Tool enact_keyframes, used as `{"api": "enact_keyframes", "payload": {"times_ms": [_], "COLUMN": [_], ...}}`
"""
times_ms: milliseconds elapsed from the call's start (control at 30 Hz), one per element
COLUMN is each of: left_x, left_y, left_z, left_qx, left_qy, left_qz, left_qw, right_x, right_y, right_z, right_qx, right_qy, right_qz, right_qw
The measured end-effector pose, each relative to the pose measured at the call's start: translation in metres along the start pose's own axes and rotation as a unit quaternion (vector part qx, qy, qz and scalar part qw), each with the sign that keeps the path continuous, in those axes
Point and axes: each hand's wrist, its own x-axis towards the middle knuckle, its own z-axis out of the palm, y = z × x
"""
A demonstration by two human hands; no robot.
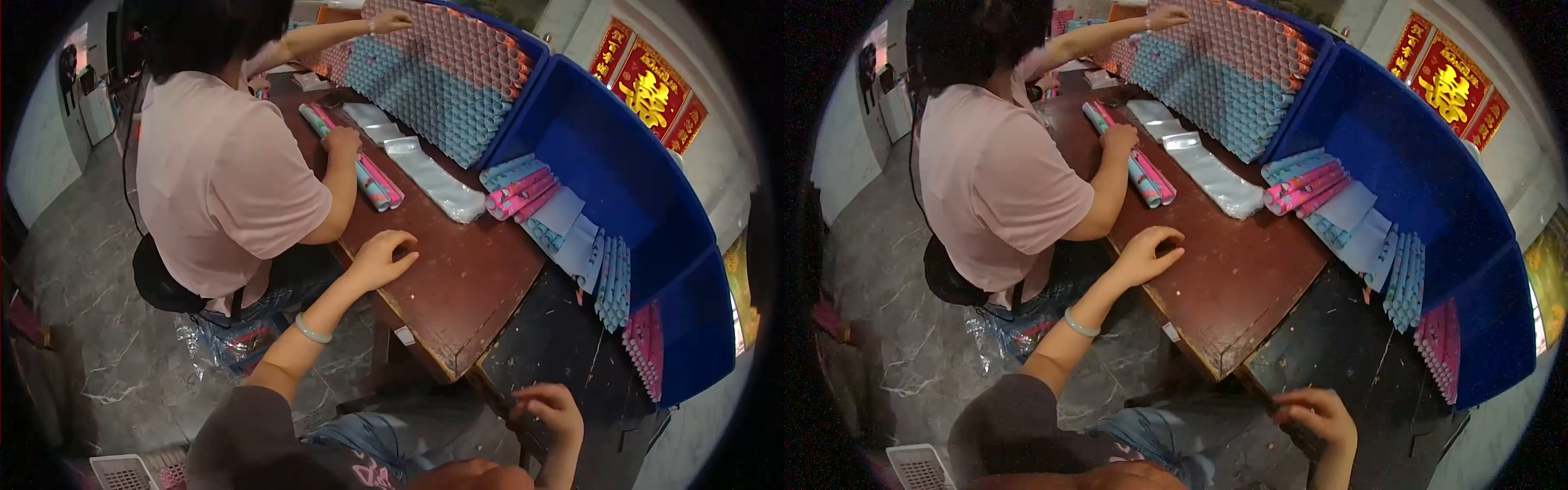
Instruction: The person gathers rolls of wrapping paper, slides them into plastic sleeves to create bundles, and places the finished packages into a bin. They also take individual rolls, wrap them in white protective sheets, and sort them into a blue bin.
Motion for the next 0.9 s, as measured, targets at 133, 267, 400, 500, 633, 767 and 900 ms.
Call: {"api": "enact_keyframes", "payload": {"times_ms": [133,267,400,500,633,767,900], "left_x": [0.0,0.0,0.001,0.002,0.002,0.002,0.0], "left_y": [0.001,0.008,0.008,0.01,0.016,0.018,0.017], "left_z": [0.0,-0.002,-0.001,0.002,0.001,0.001,0.001], "left_qx": [0.011,0.026,0.05,0.066,0.094,0.102,0.12], "left_qy": [-0.018,-0.023,-0.02,-0.021,-0.04,-0.043,-0.059], "left_qz": [-0.018,-0.031,-0.015,-0.009,-0.017,-0.016,-0.016], "left_qw": [1.0,0.999,0.998,0.998,0.995,0.994,0.991], "right_x": [0.103,0.158,0.163,0.161,0.158,0.159,0.158], "right_y": [0.031,0.066,0.072,0.074,0.072,0.073,0.072], "right_z": [-0.025,-0.038,-0.038,-0.04,-0.037,-0.038,-0.036], "right_qx": [-0.01,-0.028,0.057,0.044,0.04,0.034,0.031], "right_qy": [0.041,0.146,0.199,0.182,0.163,0.15,0.149], "right_qz": [-0.084,-0.101,-0.154,-0.157,-0.142,-0.147,-0.157], "right_qw": [0.996,0.984,0.966,0.97,0.976,0.977,0.976]}}
